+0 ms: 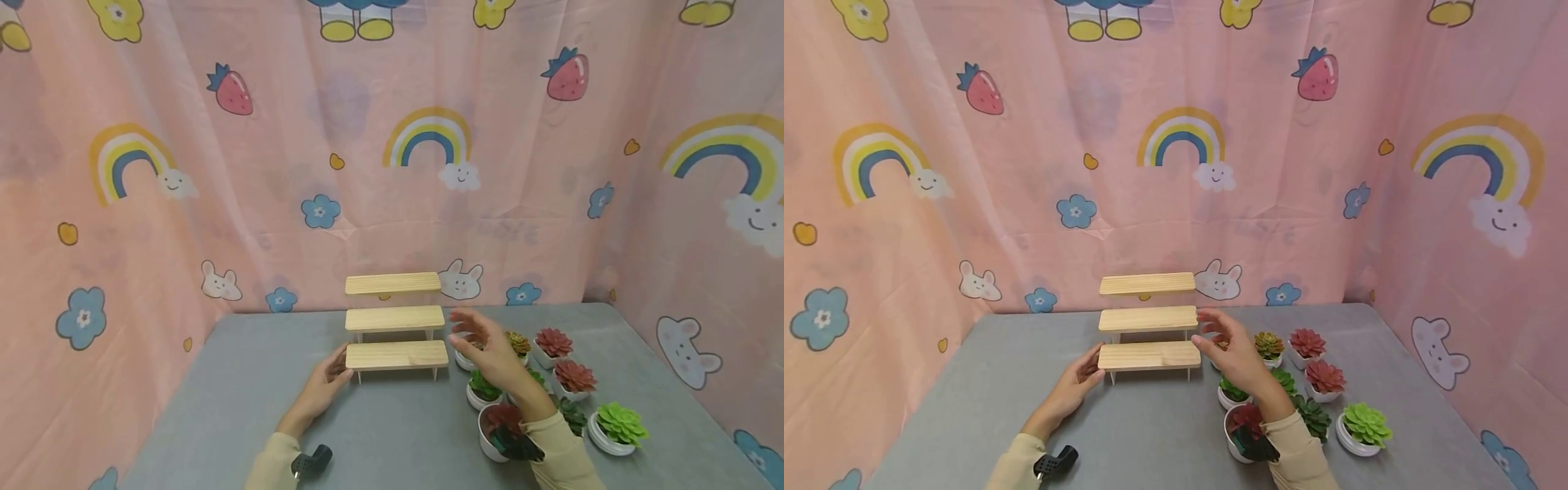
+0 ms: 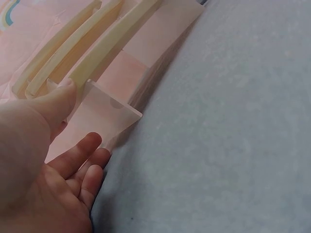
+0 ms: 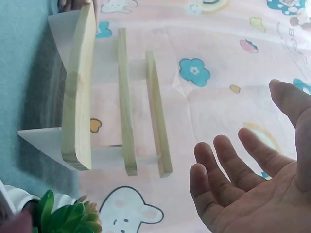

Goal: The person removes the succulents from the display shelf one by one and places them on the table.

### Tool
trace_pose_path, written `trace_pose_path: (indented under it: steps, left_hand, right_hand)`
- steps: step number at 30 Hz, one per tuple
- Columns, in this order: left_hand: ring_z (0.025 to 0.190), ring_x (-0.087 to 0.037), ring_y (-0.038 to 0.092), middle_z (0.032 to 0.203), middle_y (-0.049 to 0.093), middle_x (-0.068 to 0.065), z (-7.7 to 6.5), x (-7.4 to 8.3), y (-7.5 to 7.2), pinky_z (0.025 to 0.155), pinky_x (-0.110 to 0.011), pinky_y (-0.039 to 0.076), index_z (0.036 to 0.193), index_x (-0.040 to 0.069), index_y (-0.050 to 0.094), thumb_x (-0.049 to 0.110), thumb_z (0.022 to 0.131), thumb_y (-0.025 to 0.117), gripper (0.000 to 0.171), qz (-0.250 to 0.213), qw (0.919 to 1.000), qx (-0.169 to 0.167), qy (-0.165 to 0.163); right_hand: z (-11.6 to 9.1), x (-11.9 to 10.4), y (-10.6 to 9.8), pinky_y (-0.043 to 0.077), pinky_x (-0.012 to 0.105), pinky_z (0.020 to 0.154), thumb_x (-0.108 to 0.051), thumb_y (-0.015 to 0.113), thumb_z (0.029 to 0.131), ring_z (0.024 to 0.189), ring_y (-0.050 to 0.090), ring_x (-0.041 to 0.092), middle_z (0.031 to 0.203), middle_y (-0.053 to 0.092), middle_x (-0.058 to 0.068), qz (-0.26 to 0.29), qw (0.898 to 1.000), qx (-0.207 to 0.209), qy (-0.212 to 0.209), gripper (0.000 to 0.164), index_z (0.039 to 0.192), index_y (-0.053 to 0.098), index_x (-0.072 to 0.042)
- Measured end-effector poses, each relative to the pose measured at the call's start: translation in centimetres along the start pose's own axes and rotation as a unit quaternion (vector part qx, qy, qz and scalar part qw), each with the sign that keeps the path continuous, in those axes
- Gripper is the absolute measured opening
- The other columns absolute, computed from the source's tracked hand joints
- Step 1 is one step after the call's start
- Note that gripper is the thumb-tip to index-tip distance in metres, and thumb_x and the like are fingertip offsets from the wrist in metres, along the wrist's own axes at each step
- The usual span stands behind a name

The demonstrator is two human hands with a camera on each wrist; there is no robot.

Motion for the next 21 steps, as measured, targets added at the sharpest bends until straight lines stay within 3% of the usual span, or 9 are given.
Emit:
trace_pose_path:
  steps: [5,12,21]
  left_hand:
    - [0.122,-0.029,0.061,0.138,0.062,-0.014,-0.2,0.2,-0.3,0.104,-0.055,0.046,0.156,0.009,0.038,0.016,0.101,0.062,0.061,-0.005,1.0000,0.006,-0.005]
    - [0.121,-0.029,0.062,0.137,0.063,-0.015,-0.4,0.3,-0.4,0.104,-0.055,0.047,0.156,0.008,0.038,0.017,0.100,0.063,0.062,-0.003,0.9999,0.010,-0.005]
    - [0.135,-0.039,0.052,0.144,0.056,-0.022,-0.5,0.5,-0.5,0.116,-0.060,0.035,0.156,0.007,0.037,0.028,0.103,0.059,0.062,-0.006,0.9998,0.017,-0.005]
  right_hand:
    - [0.2,0.2,0.9,0.053,0.032,0.091,-0.010,0.063,0.098,0.112,0.062,0.030,0.131,0.062,0.025,0.009,1.000,-0.015,0.001,0.043,0.139,0.054,0.001]
    - [0.3,0.3,1.9,0.054,0.033,0.090,-0.010,0.064,0.098,0.111,0.062,0.026,0.128,0.065,0.017,0.008,0.999,-0.028,0.014,0.042,0.138,0.056,-0.001]
    - [-0.2,0.2,2.0,0.053,0.036,0.090,-0.012,0.064,0.099,0.114,0.062,0.036,0.129,0.064,0.018,0.006,0.999,-0.031,0.026,0.042,0.138,0.056,-0.001]
Point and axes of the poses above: each hand's wrist, its own z-axis towards the middle knuckle, its own y-axis out of the palm, x = y × z, the point moved 1 cm from there along z, towards the middle knuckle
